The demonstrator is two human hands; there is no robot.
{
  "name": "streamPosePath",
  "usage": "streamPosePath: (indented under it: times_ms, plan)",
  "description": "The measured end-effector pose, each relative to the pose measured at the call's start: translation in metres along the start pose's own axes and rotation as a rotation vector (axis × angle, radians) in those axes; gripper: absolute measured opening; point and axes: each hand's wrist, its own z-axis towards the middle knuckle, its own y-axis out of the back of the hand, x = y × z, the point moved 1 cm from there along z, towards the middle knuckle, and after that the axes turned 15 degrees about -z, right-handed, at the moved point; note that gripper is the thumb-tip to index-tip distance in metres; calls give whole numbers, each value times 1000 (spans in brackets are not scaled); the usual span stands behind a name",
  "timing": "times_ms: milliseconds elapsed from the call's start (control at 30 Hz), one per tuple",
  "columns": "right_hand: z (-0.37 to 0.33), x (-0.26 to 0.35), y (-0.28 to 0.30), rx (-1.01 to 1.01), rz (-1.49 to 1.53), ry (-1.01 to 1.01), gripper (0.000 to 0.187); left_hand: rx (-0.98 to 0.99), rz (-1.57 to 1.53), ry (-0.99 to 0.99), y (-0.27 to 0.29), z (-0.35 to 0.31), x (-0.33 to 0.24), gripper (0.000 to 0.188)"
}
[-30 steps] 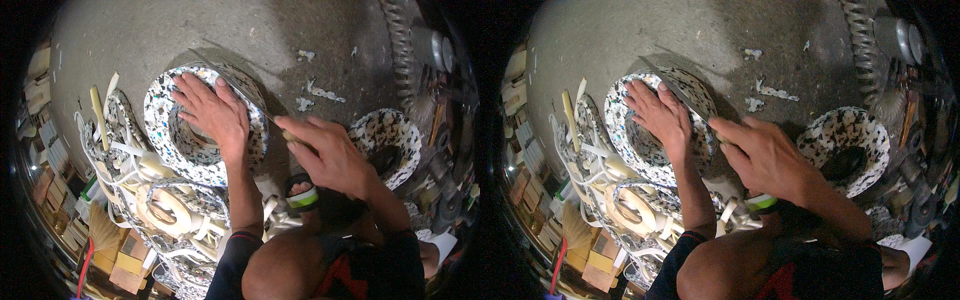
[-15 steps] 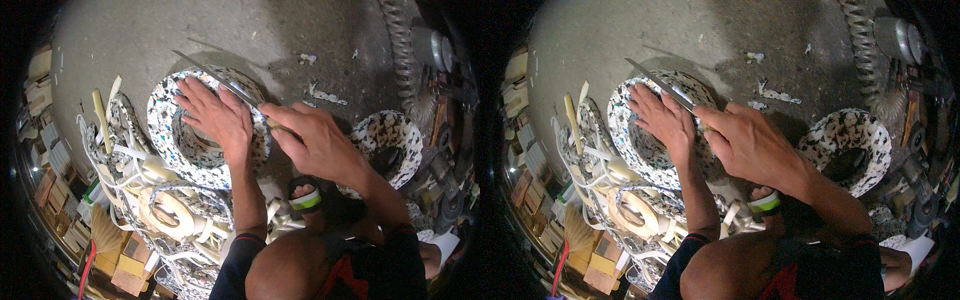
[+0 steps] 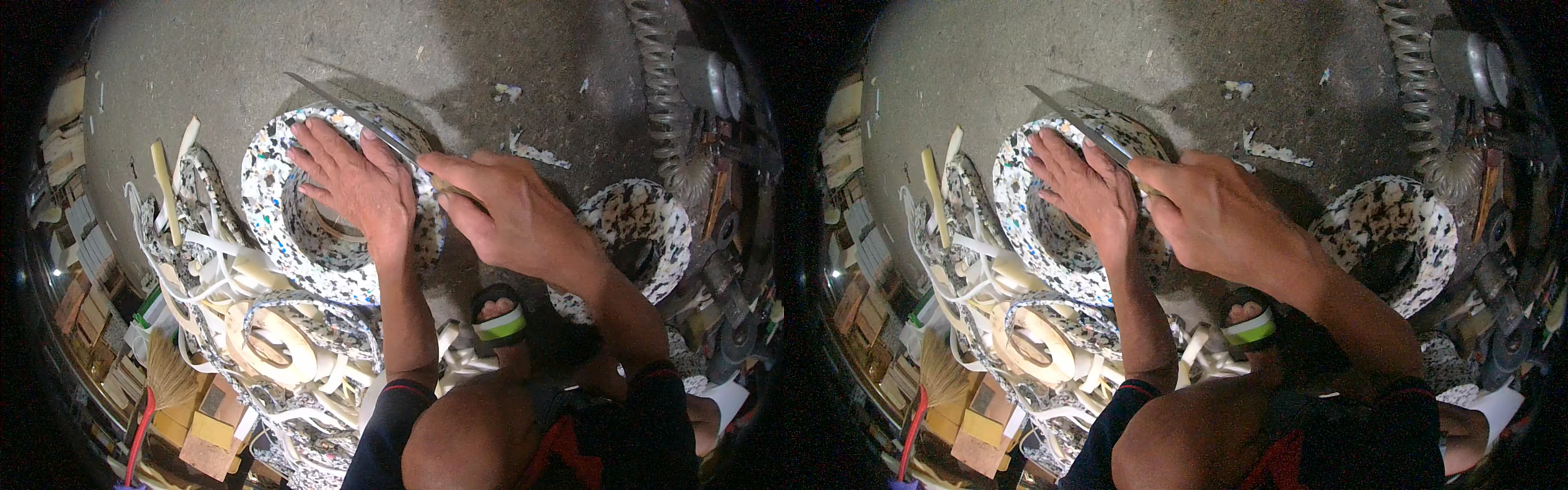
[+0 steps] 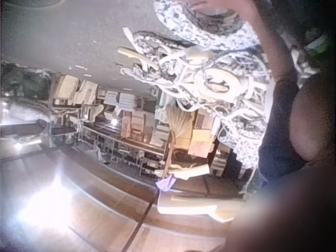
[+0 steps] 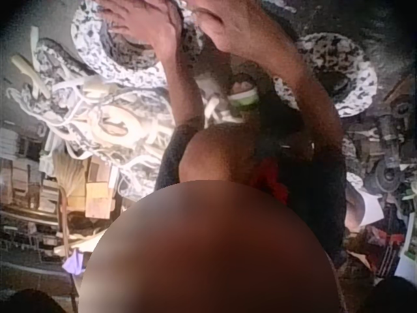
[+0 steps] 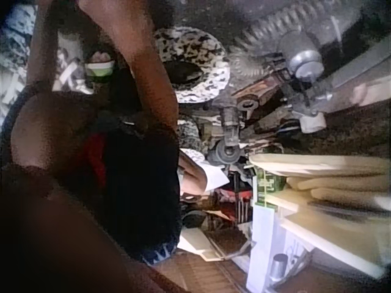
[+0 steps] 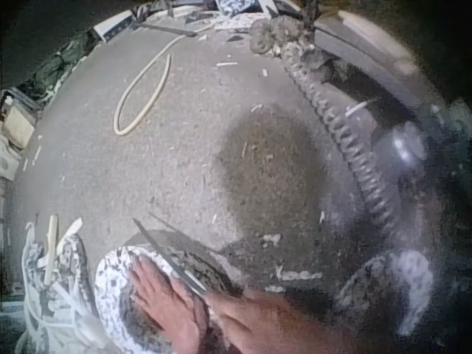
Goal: The person sits on the floor and uses a hand file to smooth the edges of two speckled composite rings. They rotate the rings, file the outer and inner edges, and inspect the surfaces by hand. The rings remain on the floor throughout the clip.
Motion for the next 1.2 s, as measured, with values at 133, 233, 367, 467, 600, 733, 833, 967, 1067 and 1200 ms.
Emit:
streamPosePath:
  times_ms: [133,233,367,467,600,733,833,967,1067,1200]
  plan:
    - [-17,0,7,101,12,-108,41,-10,12,13,-2,0,0,68]
    - [-10,-1,6,28,13,-36,41,-9,15,15,-2,1,-1,68]
    - [8,-3,-1,6,38,19,41,7,8,33,-1,1,-2,68]
    - [-9,1,1,0,13,-6,41,-1,16,35,-1,0,-2,69]
    - [-24,2,3,16,52,-87,40,-1,12,42,-2,0,-3,70]
    - [-4,-6,-6,-26,22,25,40,11,17,45,-1,1,-4,70]
    - [-7,-6,-10,-87,2,38,40,5,25,51,-1,2,-4,70]
    - [-35,-2,-4,-36,73,-76,39,2,24,55,-2,1,-5,70]
    - [-29,-3,-4,-43,86,-59,40,2,27,55,-2,2,-5,70]
    - [0,-10,-14,15,54,-33,41,2,14,61,-1,2,-6,70]
